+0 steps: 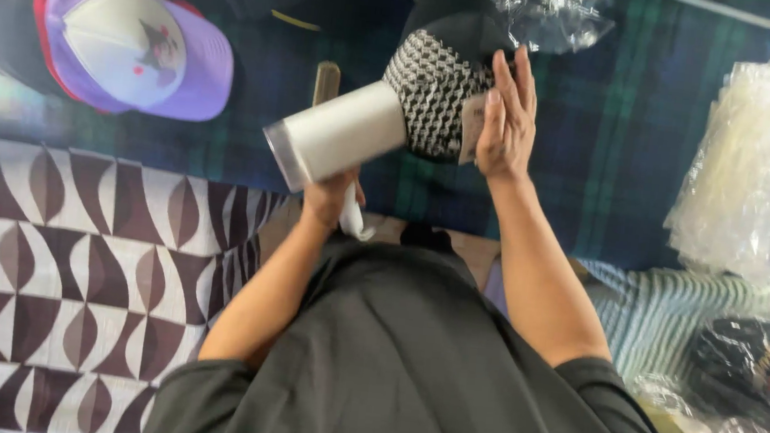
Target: Brushing a baseball cap with a wooden brush to remove lint and then using a handheld steamer to smooth out wrinkles and shape the cap.
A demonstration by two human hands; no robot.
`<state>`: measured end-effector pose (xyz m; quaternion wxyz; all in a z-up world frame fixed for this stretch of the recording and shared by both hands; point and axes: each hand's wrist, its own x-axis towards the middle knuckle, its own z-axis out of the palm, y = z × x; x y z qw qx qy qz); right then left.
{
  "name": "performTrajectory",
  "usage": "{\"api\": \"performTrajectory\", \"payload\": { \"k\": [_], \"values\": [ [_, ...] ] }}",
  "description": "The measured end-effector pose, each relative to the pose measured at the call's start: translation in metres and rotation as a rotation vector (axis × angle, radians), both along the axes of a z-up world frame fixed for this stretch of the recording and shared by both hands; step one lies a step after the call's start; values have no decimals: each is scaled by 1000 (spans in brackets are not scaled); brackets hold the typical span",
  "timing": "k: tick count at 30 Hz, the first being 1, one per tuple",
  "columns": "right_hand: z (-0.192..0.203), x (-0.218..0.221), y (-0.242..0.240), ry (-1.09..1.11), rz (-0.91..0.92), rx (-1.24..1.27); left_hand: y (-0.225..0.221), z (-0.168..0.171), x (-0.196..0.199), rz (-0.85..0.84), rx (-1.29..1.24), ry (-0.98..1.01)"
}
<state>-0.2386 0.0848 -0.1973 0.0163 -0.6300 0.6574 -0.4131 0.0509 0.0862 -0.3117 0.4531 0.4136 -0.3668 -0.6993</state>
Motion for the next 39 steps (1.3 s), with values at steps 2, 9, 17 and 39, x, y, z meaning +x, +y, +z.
{"api": "performTrajectory", "payload": {
  "k": [2,9,17,39],
  "values": [
    [-11,-1,-2,27,-20,-19,12,53,4,-88,-33,-58],
    [-12,-3,1,-48,-26,65,-30,80,6,-159,17,-192],
    [-6,2,4,-117,-82,97,-94,99,23,-156,417,-249],
    [-8,4,4,5,-81,49,-126,314,-69,-700,-433,-1301]
  ]
}}
